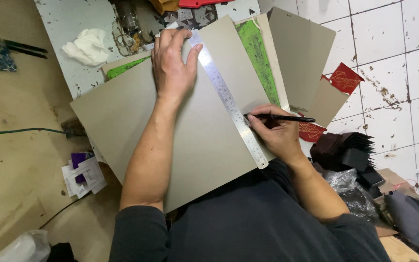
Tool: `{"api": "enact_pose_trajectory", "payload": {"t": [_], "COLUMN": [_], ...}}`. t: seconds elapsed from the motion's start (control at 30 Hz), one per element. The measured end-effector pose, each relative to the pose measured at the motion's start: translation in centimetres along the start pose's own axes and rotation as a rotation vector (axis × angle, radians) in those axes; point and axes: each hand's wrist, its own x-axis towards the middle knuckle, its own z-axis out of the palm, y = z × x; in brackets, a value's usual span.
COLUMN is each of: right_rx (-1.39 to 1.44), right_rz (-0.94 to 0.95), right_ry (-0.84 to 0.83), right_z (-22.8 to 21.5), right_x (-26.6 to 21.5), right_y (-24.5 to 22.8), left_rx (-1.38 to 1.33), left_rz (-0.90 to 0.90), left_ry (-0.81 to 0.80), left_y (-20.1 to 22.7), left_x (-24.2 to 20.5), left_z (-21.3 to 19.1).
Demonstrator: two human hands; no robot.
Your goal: Measuring and marking material sheets with a ruler and pen, then stacking them on a workbench.
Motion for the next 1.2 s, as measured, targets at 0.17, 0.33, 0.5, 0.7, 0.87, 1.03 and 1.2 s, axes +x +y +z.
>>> {"api": "enact_pose_trajectory", "payload": {"t": [0.17,0.33,0.5,0.7,0.87,1.03,1.2], "right_rx": [-0.048,-0.039,-0.056,-0.073,-0.061,-0.057,-0.676], "right_rz": [-0.002,-0.033,-0.041,-0.052,-0.092,-0.081,-0.375], "right_ry": [0.007,0.009,0.012,0.021,0.031,0.048,-0.001], "right_z": [0.0,0.1,0.2,0.3,0.2,-1.1,-1.5], "right_x": [0.0,0.0,0.0,0.0,-0.3,-3.7,-8.1], "right_y": [0.1,0.2,-0.1,0.0,-0.2,-1.3,-0.2], "left_rx": [0.004,-0.004,-0.003,-0.001,0.008,0.013,0.161], "left_rz": [-0.001,-0.006,-0.004,-0.001,-0.031,0.104,0.226], "left_ry": [0.002,-0.007,-0.01,-0.009,-0.044,0.044,-0.063], "left_y": [0.1,0.3,0.2,0.2,0.3,0.4,1.9], "left_x": [0.0,0.0,0.0,0.0,0.0,-0.6,-3.0], "left_z": [0.0,-0.3,-0.3,-0.2,-0.2,-0.2,-0.7]}}
